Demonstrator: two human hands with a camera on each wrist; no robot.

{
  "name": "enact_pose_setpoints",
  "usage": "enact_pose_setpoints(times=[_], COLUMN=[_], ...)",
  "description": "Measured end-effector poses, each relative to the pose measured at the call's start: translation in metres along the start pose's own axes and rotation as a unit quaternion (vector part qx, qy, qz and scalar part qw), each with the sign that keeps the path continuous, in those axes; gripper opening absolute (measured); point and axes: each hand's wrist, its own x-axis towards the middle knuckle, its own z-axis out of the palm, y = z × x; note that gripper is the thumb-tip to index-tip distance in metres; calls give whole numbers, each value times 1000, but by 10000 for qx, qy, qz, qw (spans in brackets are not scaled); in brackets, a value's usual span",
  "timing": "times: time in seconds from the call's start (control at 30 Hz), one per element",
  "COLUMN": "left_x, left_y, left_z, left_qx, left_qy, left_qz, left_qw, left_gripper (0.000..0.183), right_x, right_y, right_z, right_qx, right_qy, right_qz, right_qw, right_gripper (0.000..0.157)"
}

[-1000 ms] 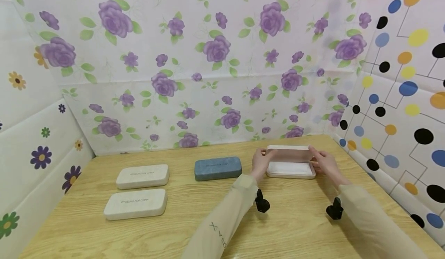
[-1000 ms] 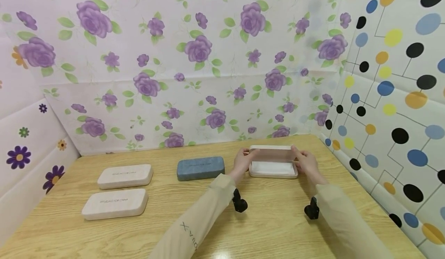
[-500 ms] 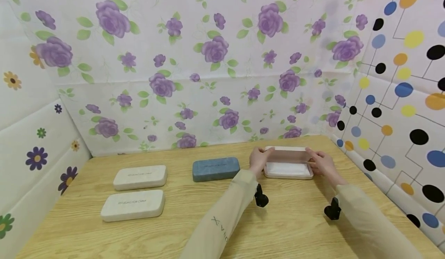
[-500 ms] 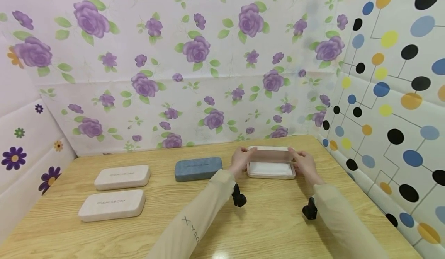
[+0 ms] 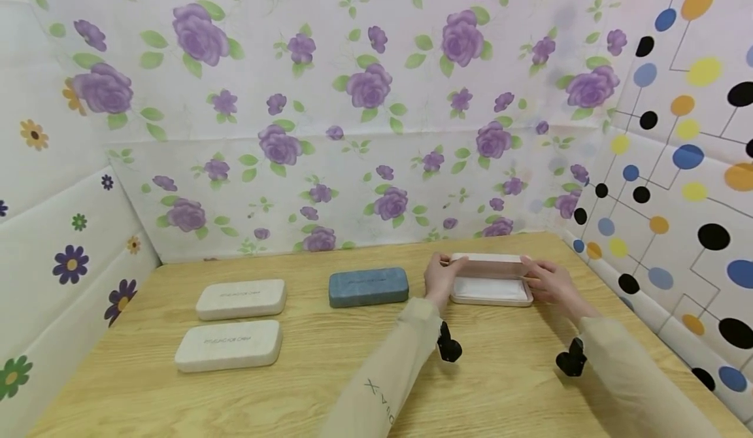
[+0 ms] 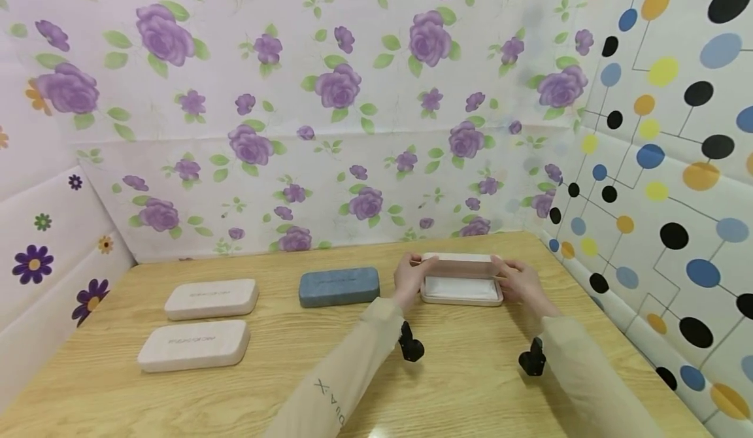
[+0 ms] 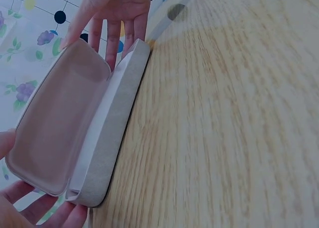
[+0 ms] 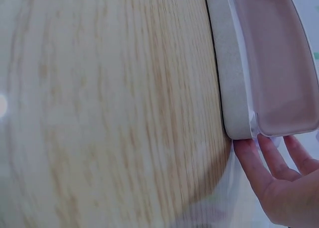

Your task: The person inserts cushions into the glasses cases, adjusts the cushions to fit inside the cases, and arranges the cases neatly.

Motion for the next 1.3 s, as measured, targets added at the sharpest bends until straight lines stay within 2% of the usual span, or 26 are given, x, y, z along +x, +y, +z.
enact_pose_setpoints(times=[0.27,0.43,0.57,0.8,1.13,1.3], left_x=[1,0,1,-1,-3,-4], left_y=[-3,-6,-9,-12,-8,-9], left_z=[-3,-5,-7,-10,-12,-12], left_qx=[-122,-274,-322,-330,-221,-226], left_qy=[116,15,-30,-134,-311,-258], left_qz=[-118,-162,-130,-130,-165,-119], left_qw=[9998,9995,9994,9993,9991,9993], left_gripper=[32,35,35,31,33,31], right_x=[21,10,-2,-2,-1,-1], right_y=[17,7,-2,0,1,1], right_z=[-12,-11,-11,-15,-22,-23], right_qx=[368,104,108,398,531,588], right_qy=[-404,-804,-1105,-1275,-1498,-1537], right_qz=[149,82,-30,-59,-96,-113], right_qw=[9984,9967,9938,9910,9872,9863], right_gripper=[96,91,82,72,71,69])
